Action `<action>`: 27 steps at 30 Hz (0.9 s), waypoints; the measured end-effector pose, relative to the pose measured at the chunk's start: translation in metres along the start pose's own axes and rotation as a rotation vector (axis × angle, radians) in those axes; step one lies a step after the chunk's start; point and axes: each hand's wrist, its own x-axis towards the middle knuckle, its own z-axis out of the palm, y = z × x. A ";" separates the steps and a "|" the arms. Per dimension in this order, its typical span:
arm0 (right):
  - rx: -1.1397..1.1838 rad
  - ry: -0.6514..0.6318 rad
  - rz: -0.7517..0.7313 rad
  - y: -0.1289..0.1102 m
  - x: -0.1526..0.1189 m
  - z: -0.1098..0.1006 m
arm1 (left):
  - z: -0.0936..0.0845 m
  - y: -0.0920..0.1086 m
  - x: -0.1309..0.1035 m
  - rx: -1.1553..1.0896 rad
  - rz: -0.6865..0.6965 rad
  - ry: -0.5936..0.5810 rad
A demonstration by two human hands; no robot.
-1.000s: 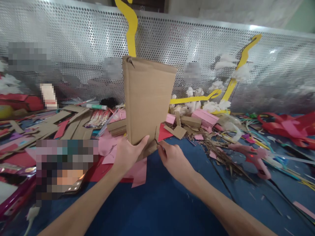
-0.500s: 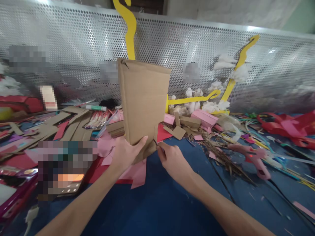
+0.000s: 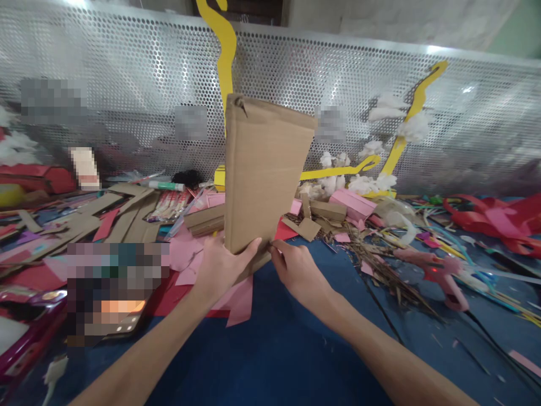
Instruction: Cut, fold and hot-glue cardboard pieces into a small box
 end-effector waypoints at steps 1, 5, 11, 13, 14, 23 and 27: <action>-0.004 -0.002 0.002 0.000 0.001 0.001 | 0.000 0.000 0.000 0.006 0.015 0.003; -0.029 -0.015 0.021 -0.001 0.000 0.001 | 0.000 -0.001 -0.001 0.059 0.044 0.014; -0.059 -0.051 0.048 -0.004 -0.007 -0.002 | 0.000 -0.006 0.000 0.117 0.046 0.011; -0.069 -0.058 0.059 -0.004 -0.009 -0.001 | 0.000 -0.007 0.001 0.107 0.032 -0.010; -0.074 -0.061 0.062 -0.004 -0.010 -0.001 | -0.001 -0.007 0.002 0.096 0.025 -0.018; -0.080 -0.093 0.080 -0.005 -0.011 0.000 | -0.003 -0.010 0.006 0.031 0.021 -0.011; -0.052 -0.084 0.074 -0.003 -0.012 -0.001 | -0.004 -0.011 0.007 0.034 0.003 -0.022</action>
